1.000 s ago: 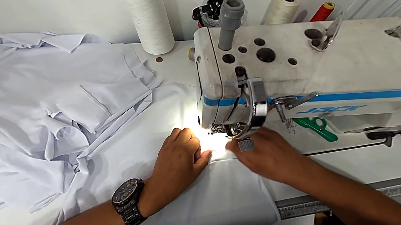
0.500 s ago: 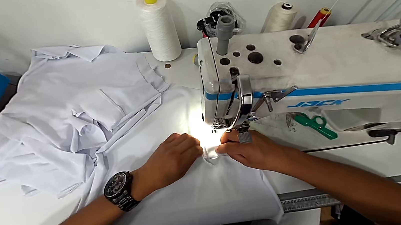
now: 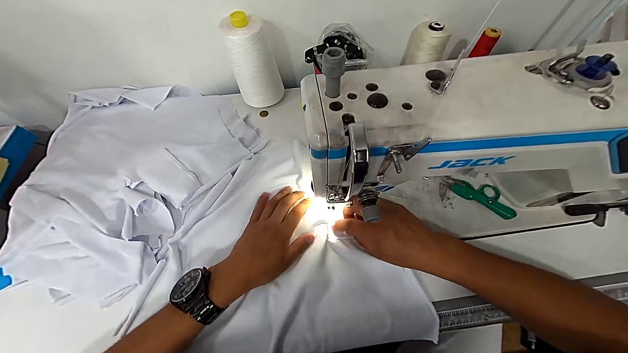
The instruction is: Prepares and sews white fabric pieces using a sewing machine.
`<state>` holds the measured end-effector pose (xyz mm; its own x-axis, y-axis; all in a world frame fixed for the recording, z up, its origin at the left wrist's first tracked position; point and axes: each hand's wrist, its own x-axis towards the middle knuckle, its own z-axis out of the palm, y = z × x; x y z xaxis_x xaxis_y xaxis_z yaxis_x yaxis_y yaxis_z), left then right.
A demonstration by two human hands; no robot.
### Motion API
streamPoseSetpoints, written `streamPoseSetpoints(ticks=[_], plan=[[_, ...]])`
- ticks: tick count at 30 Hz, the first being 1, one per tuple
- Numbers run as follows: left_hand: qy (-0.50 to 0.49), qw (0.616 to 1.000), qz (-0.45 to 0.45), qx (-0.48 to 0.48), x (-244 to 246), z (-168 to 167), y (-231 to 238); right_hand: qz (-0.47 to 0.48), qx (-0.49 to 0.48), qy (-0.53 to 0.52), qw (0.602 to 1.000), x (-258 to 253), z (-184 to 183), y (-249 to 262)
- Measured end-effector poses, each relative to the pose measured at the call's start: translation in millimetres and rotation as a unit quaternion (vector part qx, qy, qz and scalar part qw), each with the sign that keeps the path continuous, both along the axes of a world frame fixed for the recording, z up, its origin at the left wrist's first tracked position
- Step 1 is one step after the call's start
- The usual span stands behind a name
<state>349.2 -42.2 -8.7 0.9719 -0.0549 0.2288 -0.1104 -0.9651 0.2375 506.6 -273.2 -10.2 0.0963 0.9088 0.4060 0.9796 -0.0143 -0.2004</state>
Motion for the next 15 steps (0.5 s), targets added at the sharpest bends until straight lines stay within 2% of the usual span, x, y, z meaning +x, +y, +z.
streamPoseSetpoints(ticks=[5,7,10,15], plan=[[0.027,0.999,0.009,0.016,16,11,8,-0.091,0.001,-0.056,0.994,8,1,-1],[-0.018,1.000,0.003,-0.010,10,21,-2,-0.098,-0.011,-0.059,0.993,8,4,2],[-0.076,0.995,-0.050,-0.041,-15,25,-26,-0.055,-0.012,-0.024,0.998,2,6,6],[-0.063,0.993,-0.103,-0.008,-38,-1,-52,0.045,-0.031,0.017,0.998,7,-1,6]])
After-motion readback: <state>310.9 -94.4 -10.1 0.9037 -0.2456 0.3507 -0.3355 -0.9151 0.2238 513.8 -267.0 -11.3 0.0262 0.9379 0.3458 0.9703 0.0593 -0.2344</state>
